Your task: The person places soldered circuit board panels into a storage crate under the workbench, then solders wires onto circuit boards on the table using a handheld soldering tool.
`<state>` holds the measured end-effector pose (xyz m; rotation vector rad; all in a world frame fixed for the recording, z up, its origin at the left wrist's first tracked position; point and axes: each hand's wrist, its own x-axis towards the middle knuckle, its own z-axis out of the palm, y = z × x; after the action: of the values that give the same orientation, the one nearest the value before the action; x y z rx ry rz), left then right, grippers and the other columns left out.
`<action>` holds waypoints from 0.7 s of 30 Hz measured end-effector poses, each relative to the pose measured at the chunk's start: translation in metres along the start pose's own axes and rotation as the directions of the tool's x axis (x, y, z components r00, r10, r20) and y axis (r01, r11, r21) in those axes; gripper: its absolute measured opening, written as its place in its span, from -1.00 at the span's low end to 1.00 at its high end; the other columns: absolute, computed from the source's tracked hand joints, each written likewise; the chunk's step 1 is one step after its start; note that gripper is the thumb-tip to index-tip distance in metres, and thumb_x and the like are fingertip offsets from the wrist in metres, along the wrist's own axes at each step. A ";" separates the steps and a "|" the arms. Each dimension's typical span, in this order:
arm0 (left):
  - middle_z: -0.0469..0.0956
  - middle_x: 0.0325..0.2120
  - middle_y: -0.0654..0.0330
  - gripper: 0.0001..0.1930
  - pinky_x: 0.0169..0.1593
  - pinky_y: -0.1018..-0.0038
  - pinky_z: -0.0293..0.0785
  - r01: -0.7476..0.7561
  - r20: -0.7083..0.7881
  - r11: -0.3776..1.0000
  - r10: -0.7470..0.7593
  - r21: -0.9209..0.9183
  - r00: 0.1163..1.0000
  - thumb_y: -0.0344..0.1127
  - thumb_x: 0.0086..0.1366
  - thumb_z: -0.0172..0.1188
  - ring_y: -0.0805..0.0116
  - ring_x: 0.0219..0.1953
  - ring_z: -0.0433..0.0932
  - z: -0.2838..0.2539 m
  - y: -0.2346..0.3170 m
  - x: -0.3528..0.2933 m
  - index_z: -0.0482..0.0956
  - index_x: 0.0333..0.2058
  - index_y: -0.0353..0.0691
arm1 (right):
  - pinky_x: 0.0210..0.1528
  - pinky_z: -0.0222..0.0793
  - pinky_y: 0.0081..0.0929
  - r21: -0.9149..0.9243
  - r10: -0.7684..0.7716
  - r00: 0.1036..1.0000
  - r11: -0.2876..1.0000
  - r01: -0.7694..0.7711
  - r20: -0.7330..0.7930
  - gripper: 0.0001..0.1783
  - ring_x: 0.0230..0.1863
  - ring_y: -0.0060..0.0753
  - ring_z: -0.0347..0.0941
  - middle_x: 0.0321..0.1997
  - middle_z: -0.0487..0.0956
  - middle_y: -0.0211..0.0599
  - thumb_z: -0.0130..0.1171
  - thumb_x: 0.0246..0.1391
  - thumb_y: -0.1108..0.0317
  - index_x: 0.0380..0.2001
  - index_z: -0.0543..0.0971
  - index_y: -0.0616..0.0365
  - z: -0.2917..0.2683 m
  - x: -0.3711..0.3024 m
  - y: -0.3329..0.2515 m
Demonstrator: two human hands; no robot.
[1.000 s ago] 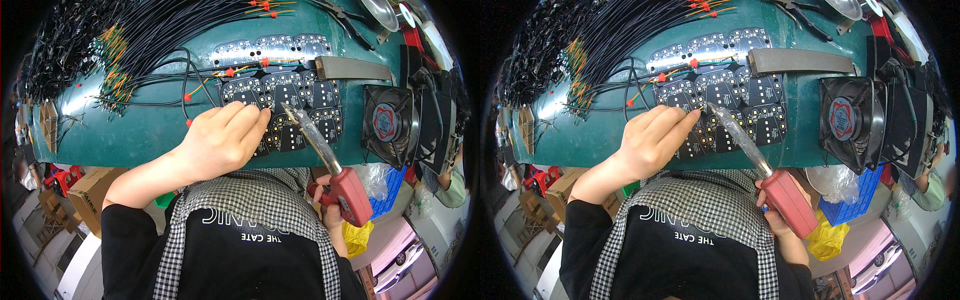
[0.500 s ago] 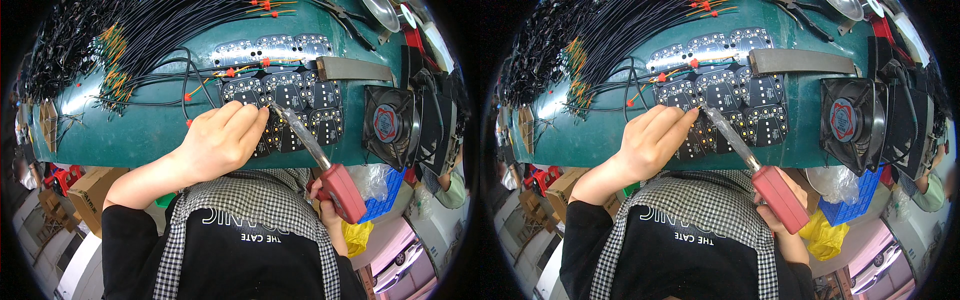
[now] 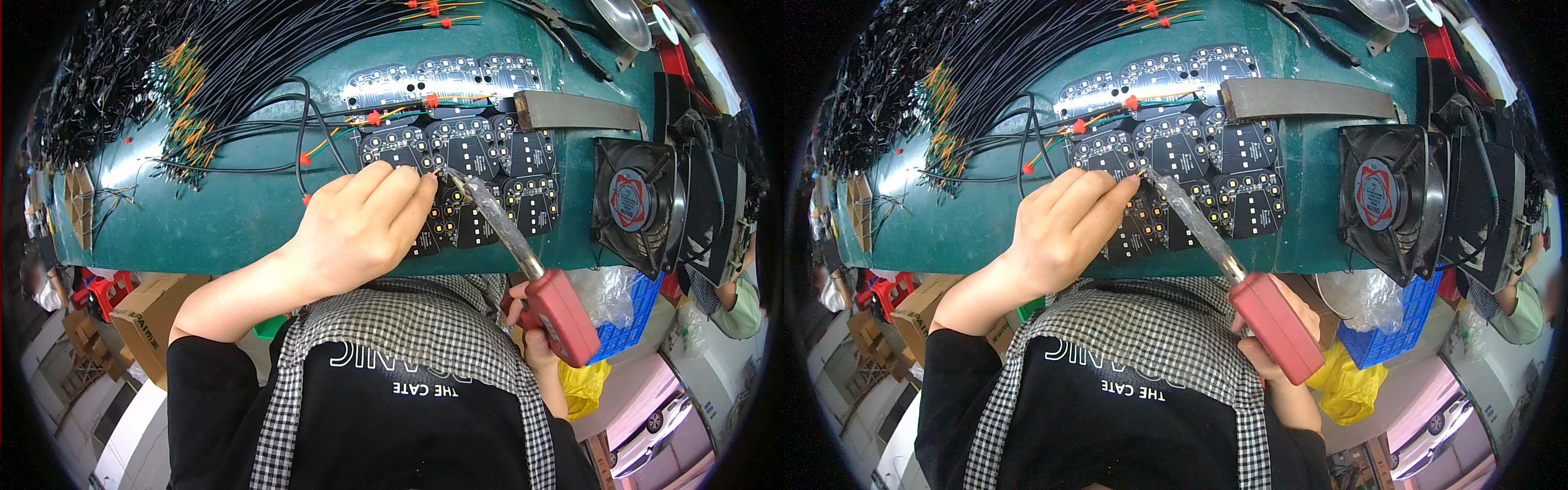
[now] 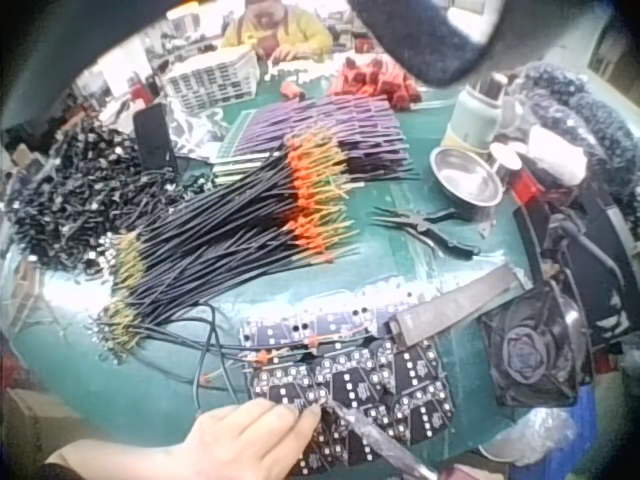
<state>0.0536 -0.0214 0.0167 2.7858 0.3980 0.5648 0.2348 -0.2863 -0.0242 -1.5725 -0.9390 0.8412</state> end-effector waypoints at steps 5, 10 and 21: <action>0.48 -0.45 0.15 -0.62 -0.44 0.44 0.49 -0.070 -0.201 0.997 0.063 -0.029 0.978 -0.51 -0.27 0.28 0.29 -0.44 0.52 0.010 -0.004 0.002 0.63 -0.33 -0.45 | -0.35 0.51 -0.56 0.053 0.020 1.000 0.998 -0.020 -0.005 -0.18 -0.47 -0.42 0.61 -0.34 0.65 -0.16 0.42 -0.02 0.02 0.11 0.40 0.47 -0.001 -0.001 -0.001; 0.48 -0.46 0.14 -0.60 -0.43 0.45 0.50 -0.125 -0.204 0.991 0.131 0.041 0.970 -0.51 -0.32 0.22 0.26 -0.43 0.53 0.015 -0.006 0.000 0.64 -0.35 -0.47 | -0.37 0.51 -0.58 0.034 0.008 0.999 0.999 -0.009 0.035 -0.21 -0.49 -0.43 0.60 -0.35 0.64 -0.15 0.41 0.00 0.07 0.11 0.40 0.47 -0.002 -0.002 0.000; 0.49 -0.42 0.09 -0.58 -0.35 0.43 0.54 -0.178 -0.181 0.983 0.184 0.051 0.966 -0.48 -0.30 0.17 0.21 -0.39 0.54 0.014 -0.007 0.000 0.62 -0.32 -0.51 | -0.38 0.51 -0.59 0.093 -0.034 0.998 0.995 0.028 0.059 -0.23 -0.48 -0.43 0.60 -0.36 0.64 -0.18 0.44 -0.03 0.18 0.13 0.39 0.47 -0.002 -0.005 0.010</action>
<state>0.0579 -0.0181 0.0021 2.8300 0.1917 0.8711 0.2358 -0.2932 -0.0335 -1.4567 -0.9524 0.9023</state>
